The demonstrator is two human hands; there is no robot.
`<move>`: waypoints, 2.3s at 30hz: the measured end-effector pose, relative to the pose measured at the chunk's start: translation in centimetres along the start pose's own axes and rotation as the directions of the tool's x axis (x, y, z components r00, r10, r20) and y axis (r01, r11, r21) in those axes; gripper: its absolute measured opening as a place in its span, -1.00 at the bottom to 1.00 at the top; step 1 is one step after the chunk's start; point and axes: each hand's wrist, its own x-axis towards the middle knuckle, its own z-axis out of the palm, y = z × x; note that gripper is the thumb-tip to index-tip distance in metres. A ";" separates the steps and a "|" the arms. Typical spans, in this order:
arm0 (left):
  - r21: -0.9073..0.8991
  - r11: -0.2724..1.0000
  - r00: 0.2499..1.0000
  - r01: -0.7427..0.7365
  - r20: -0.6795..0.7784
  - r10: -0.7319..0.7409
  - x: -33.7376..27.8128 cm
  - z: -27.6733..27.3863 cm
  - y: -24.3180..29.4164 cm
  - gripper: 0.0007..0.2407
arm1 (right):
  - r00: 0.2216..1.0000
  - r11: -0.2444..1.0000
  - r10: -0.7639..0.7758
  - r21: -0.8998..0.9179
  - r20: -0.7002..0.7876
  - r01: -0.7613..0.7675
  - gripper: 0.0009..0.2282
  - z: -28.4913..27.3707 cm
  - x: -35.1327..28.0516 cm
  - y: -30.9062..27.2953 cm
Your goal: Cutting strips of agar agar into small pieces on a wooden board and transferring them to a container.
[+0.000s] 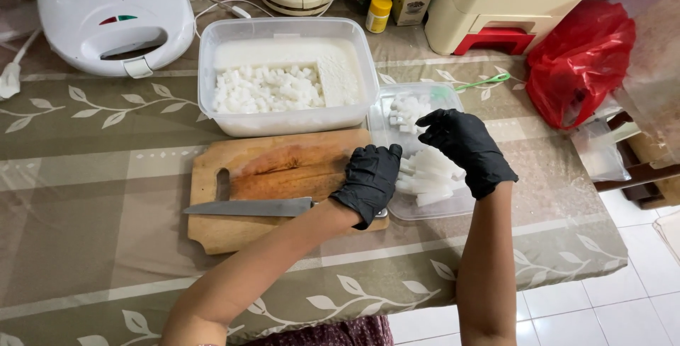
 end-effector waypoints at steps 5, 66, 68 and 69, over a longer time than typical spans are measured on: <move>-0.196 0.975 0.994 0.106 0.039 -0.101 0.4 -3.0 -0.2 -0.50 | 1.000 0.996 0.004 0.094 -0.031 -0.001 -0.67 0.4 0.0 0.1; -0.181 0.966 0.617 0.185 -0.744 -0.258 -17.2 -18.2 -10.2 -0.76 | 0.744 0.556 -0.540 -0.496 0.393 0.666 -0.70 16.1 -6.2 -3.5; -0.111 0.970 0.573 0.218 -0.790 -0.219 -17.2 -18.3 -9.8 -0.84 | 0.907 0.891 -0.326 -0.235 0.265 0.389 -0.73 14.7 -6.9 -4.1; -0.112 0.970 0.572 0.218 -0.790 -0.220 -16.9 -17.6 -10.0 -0.84 | 0.907 0.891 -0.326 -0.236 0.266 0.389 -0.73 14.4 -7.7 -4.0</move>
